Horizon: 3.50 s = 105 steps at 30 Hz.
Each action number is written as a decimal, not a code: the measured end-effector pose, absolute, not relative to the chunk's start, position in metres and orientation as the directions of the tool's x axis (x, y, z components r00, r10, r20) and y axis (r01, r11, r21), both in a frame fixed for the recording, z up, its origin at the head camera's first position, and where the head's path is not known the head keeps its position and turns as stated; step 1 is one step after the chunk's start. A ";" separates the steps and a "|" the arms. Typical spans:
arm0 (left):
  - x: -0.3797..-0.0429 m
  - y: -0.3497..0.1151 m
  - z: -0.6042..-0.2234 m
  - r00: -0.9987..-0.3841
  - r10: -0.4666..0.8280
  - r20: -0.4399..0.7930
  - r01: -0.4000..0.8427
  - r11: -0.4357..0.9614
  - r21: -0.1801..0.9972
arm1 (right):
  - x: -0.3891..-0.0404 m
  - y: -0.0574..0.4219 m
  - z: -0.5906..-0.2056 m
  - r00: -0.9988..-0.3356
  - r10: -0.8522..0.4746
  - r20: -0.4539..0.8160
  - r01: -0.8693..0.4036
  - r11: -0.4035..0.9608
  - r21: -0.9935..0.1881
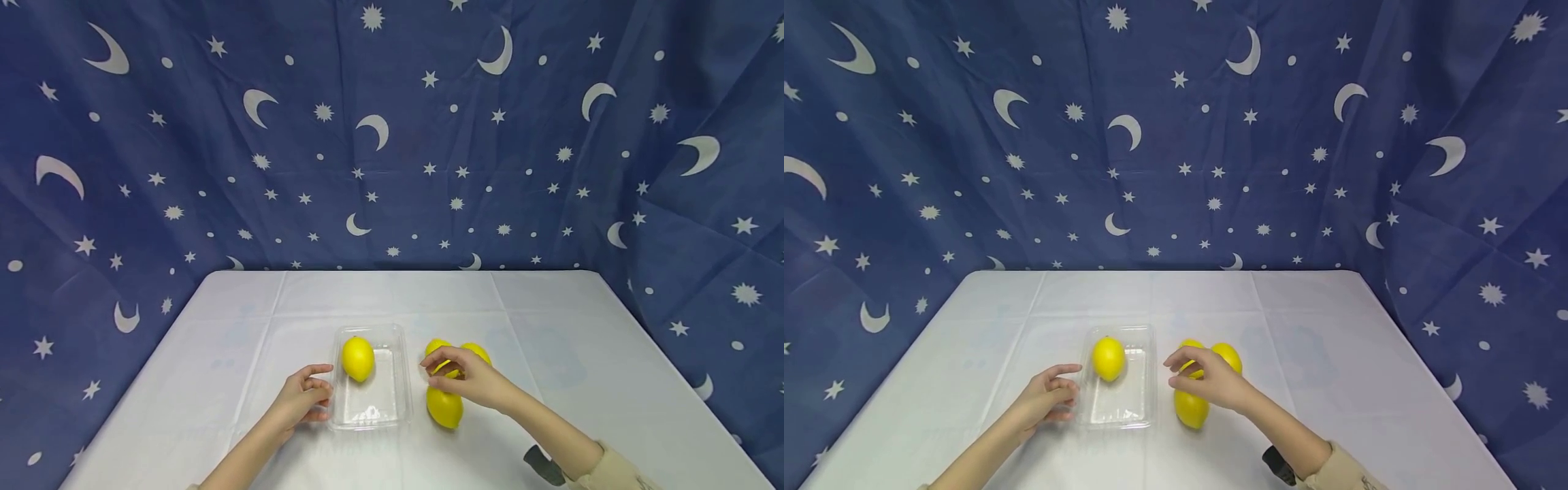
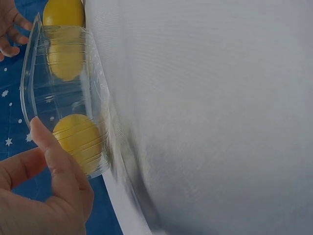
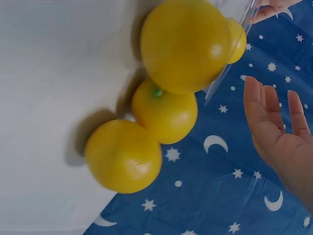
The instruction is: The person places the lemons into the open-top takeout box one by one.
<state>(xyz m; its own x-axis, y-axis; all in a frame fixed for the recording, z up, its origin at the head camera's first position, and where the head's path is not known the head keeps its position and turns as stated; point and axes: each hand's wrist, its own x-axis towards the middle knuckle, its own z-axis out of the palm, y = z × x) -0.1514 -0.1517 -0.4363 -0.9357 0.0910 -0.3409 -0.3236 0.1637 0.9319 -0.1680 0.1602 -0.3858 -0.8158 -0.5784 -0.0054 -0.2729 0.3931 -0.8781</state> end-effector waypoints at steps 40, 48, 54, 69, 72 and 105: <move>-0.154 -0.157 -0.440 -0.905 0.152 -0.398 -0.388 0.093 0.917 | -0.156 0.161 -0.423 -0.893 -0.450 -0.021 -0.335 0.694 -0.637; -0.153 -0.160 -0.438 -0.904 0.152 -0.399 -0.388 0.103 0.916 | -0.156 0.162 -0.428 -0.856 -0.511 -0.078 -0.317 0.638 -0.702; -0.155 -0.157 -0.439 -0.906 0.157 -0.393 -0.385 0.078 0.919 | -0.155 0.164 -0.429 -0.861 -0.503 -0.075 -0.322 0.653 -0.685; -0.154 -0.159 -0.436 -0.908 0.183 -0.378 -0.370 0.080 0.926 | -0.150 0.170 -0.414 -0.896 -0.441 -0.057 -0.292 0.680 -0.672; -0.155 -0.158 -0.436 -0.905 0.189 -0.381 -0.373 0.081 0.924 | -0.150 0.170 -0.409 -0.907 -0.417 -0.050 -0.281 0.691 -0.666; -0.156 -0.157 -0.436 -0.907 0.171 -0.384 -0.375 0.085 0.923 | -0.204 0.123 -0.378 -0.906 -0.422 0.040 -0.318 0.615 -0.722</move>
<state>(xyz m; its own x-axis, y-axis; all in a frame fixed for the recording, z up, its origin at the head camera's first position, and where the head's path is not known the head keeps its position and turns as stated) -0.1561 -0.1570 -0.4363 -0.9073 0.1705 -0.3845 -0.3752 0.0847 0.9230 -0.2040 0.1230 -0.3779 -0.9055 -0.4224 0.0398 -0.3184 0.6147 -0.7216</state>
